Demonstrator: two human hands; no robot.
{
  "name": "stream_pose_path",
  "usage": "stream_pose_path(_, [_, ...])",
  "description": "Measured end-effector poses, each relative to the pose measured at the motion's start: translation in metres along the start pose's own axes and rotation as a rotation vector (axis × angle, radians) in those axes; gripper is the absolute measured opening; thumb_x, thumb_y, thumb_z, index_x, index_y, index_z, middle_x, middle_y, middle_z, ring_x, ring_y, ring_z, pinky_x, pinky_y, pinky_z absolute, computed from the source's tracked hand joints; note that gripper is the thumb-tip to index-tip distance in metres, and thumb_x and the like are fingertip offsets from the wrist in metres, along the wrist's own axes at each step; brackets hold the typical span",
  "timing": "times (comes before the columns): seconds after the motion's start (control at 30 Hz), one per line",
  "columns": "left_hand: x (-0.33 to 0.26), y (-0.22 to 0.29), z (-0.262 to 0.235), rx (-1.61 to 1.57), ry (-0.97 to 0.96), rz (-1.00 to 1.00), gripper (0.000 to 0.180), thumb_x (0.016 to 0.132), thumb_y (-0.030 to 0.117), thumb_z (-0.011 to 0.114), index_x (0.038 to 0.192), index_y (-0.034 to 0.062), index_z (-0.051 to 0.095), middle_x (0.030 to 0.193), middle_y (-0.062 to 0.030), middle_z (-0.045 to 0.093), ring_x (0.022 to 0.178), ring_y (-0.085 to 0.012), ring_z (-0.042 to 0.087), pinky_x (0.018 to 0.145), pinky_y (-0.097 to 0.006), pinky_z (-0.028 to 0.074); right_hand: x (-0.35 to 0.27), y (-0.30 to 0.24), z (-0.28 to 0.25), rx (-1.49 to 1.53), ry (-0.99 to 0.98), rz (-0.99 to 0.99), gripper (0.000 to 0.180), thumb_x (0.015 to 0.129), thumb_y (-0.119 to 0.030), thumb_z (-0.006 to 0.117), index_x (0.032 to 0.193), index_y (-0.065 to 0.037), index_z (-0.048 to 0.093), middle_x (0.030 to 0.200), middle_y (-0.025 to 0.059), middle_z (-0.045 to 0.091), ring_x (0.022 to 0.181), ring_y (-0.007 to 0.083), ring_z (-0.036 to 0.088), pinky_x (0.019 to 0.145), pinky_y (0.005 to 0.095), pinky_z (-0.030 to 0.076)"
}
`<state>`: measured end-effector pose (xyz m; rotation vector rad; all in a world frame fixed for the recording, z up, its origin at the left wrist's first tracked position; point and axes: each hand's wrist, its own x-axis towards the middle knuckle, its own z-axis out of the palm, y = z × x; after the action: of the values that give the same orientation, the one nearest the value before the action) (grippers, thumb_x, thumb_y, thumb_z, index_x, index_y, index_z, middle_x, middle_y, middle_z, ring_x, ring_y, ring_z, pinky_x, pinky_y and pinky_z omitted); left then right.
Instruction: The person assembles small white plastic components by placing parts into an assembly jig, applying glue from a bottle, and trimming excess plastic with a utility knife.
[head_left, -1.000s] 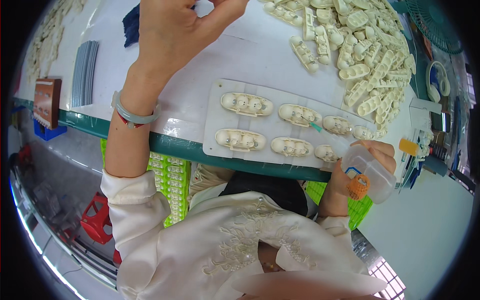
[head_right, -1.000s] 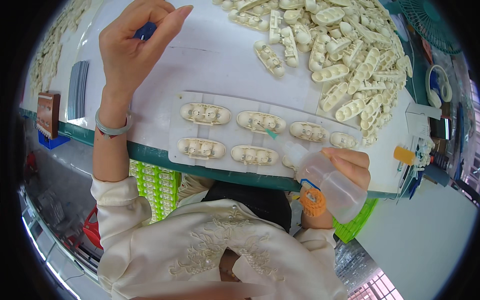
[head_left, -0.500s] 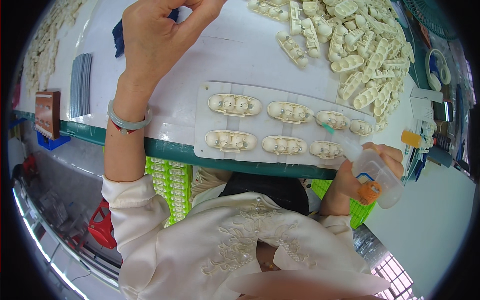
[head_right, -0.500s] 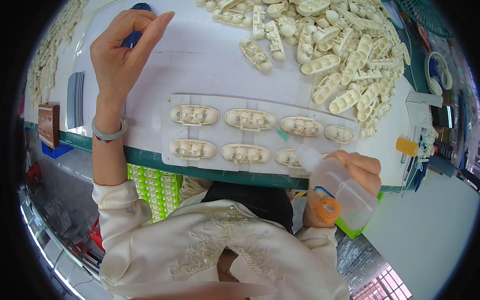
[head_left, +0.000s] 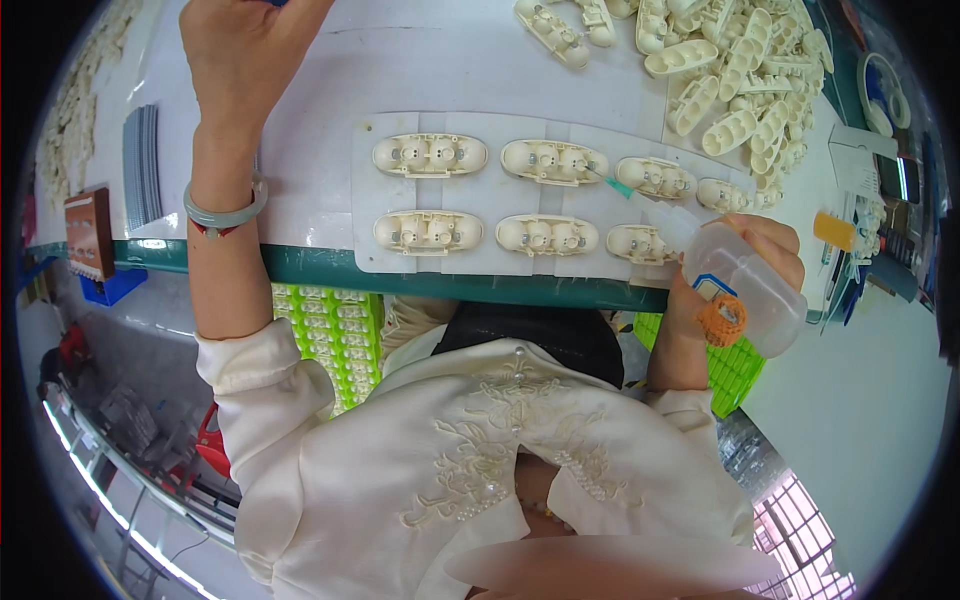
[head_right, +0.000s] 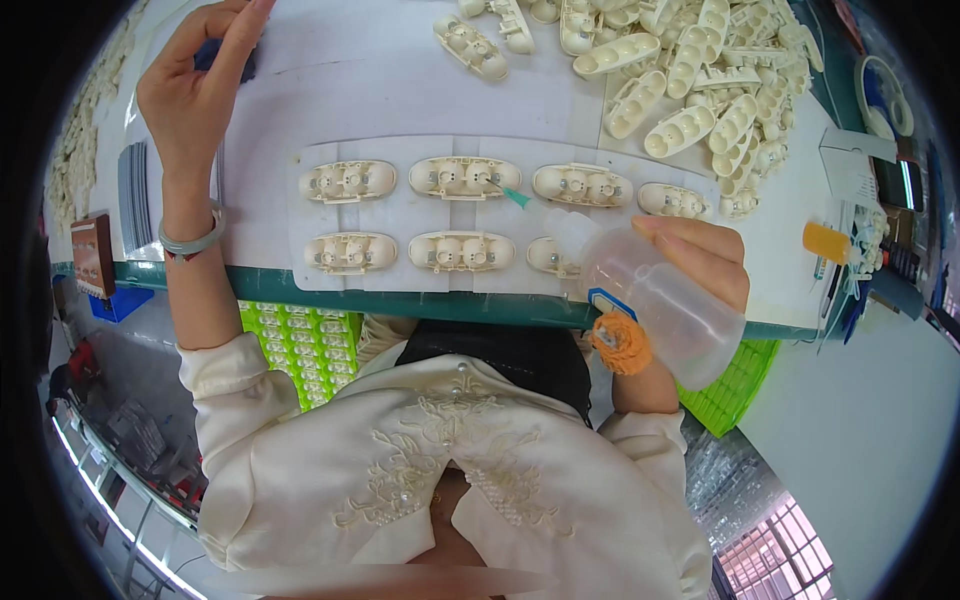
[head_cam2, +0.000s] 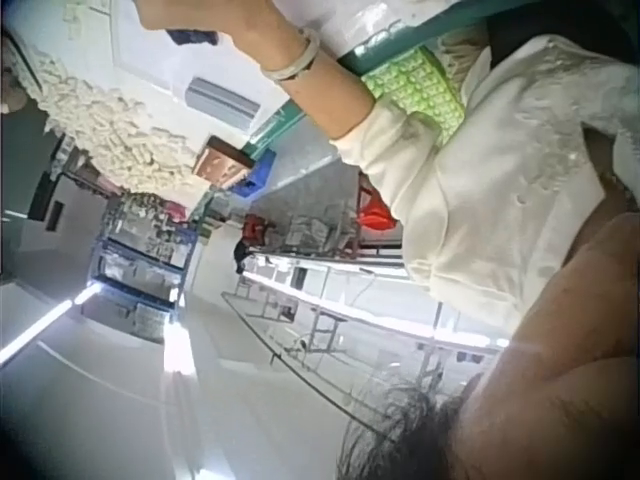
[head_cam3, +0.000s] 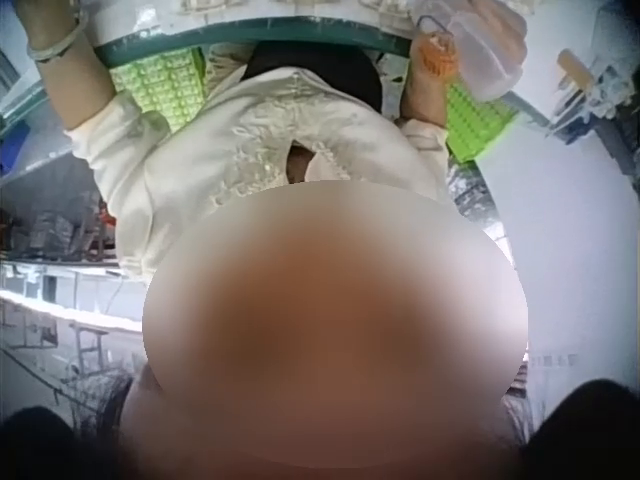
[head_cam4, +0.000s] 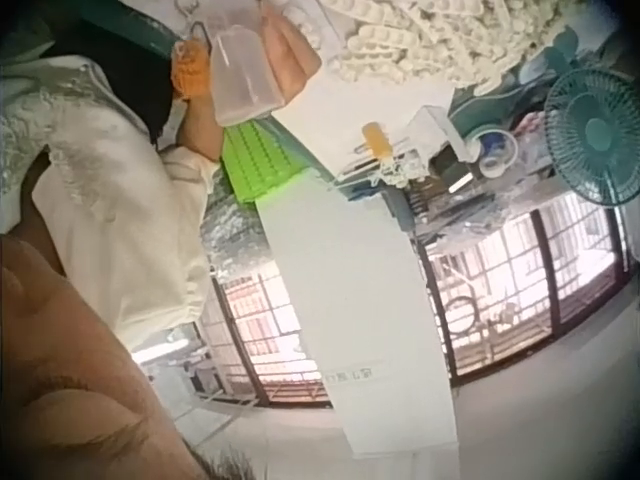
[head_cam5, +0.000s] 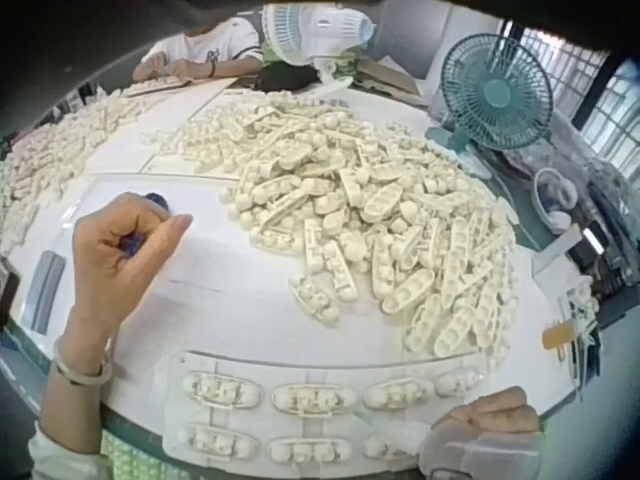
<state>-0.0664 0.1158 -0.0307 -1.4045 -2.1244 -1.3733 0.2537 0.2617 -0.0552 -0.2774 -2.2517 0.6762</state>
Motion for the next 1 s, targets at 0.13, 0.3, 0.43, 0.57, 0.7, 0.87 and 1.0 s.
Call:
stream_pose_path(0.13, [-0.003, -0.003, 0.0, 0.022, 0.01, -0.036, 0.024, 0.078, 0.004, 0.069, 0.06, 0.001, 0.053, 0.056, -0.0023, 0.051, 0.049, -0.0077, 0.041, 0.045, -0.023, 0.03, 0.0, -0.009, 0.018, -0.013, 0.129, 0.05, 0.033, 0.076, -0.017, 0.069, 0.096, -0.001, 0.048, 0.087, 0.0155, 0.054, 0.078, 0.0212, 0.056, 0.067, 0.027, 0.048])
stream_pose_path(0.3, [-0.014, -0.031, -0.009, 0.041, -0.044, 0.122, 0.009, 0.08, 0.01, 0.071, 0.079, 0.0009, 0.068, 0.074, -0.0003, 0.065, 0.063, -0.0044, 0.053, 0.056, -0.015, 0.04, -0.003, 0.0, 0.008, 0.074, 0.049, 0.027, 0.033, 0.075, -0.017, 0.071, 0.094, -0.001, 0.049, 0.085, 0.0147, 0.055, 0.08, 0.0217, 0.057, 0.069, 0.0271, 0.048])
stream_pose_path(0.43, [-0.013, -0.032, -0.009, 0.047, -0.038, 0.14, 0.009, 0.08, 0.011, 0.071, 0.08, 0.0014, 0.069, 0.074, 0.0005, 0.065, 0.064, -0.0036, 0.053, 0.056, -0.014, 0.04, 0.0, -0.007, 0.019, 0.037, 0.081, 0.04, 0.032, 0.076, -0.019, 0.07, 0.094, -0.002, 0.05, 0.085, 0.0145, 0.055, 0.078, 0.0216, 0.057, 0.068, 0.0269, 0.048])
stream_pose_path(0.57, [-0.011, -0.032, -0.008, 0.102, -0.055, 0.188, 0.009, 0.08, 0.01, 0.07, 0.079, 0.0011, 0.069, 0.074, -0.0002, 0.065, 0.065, -0.0037, 0.054, 0.057, -0.015, 0.04, 0.002, -0.017, 0.023, -0.058, 0.256, 0.054, 0.03, 0.083, -0.027, 0.059, 0.094, 0.0, 0.049, 0.085, 0.0148, 0.054, 0.073, 0.0207, 0.056, 0.063, 0.027, 0.049])
stream_pose_path(0.7, [-0.011, -0.027, -0.008, 0.063, -0.074, 0.127, 0.008, 0.081, 0.007, 0.069, 0.079, 0.0, 0.068, 0.075, -0.0012, 0.064, 0.066, -0.0044, 0.055, 0.059, -0.015, 0.041, 0.001, -0.016, 0.014, -0.092, 0.537, 0.055, 0.028, 0.085, -0.026, 0.051, 0.092, 0.001, 0.048, 0.085, 0.0148, 0.052, 0.071, 0.0198, 0.053, 0.052, 0.0252, 0.048])
stream_pose_path(0.87, [-0.012, -0.024, -0.007, 0.054, -0.088, 0.101, 0.006, 0.081, 0.003, 0.066, 0.078, -0.0025, 0.066, 0.077, -0.0033, 0.064, 0.07, -0.0064, 0.055, 0.064, -0.016, 0.042, -0.008, -0.001, 0.001, -0.308, 0.447, 0.015, 0.026, 0.082, -0.022, 0.053, 0.091, 0.002, 0.047, 0.083, 0.0139, 0.049, 0.068, 0.0197, 0.051, 0.048, 0.024, 0.047])
stream_pose_path(1.0, [-0.011, -0.02, -0.002, 0.061, -0.047, 0.085, 0.013, 0.077, 0.005, 0.072, 0.072, -0.0019, 0.062, 0.071, -0.0028, 0.06, 0.065, -0.0073, 0.054, 0.059, -0.018, 0.041, -0.014, 0.009, -0.007, -0.286, 0.264, -0.028, 0.032, 0.081, -0.024, 0.058, 0.093, 0.003, 0.046, 0.083, 0.0149, 0.048, 0.071, 0.0204, 0.052, 0.049, 0.0243, 0.048])
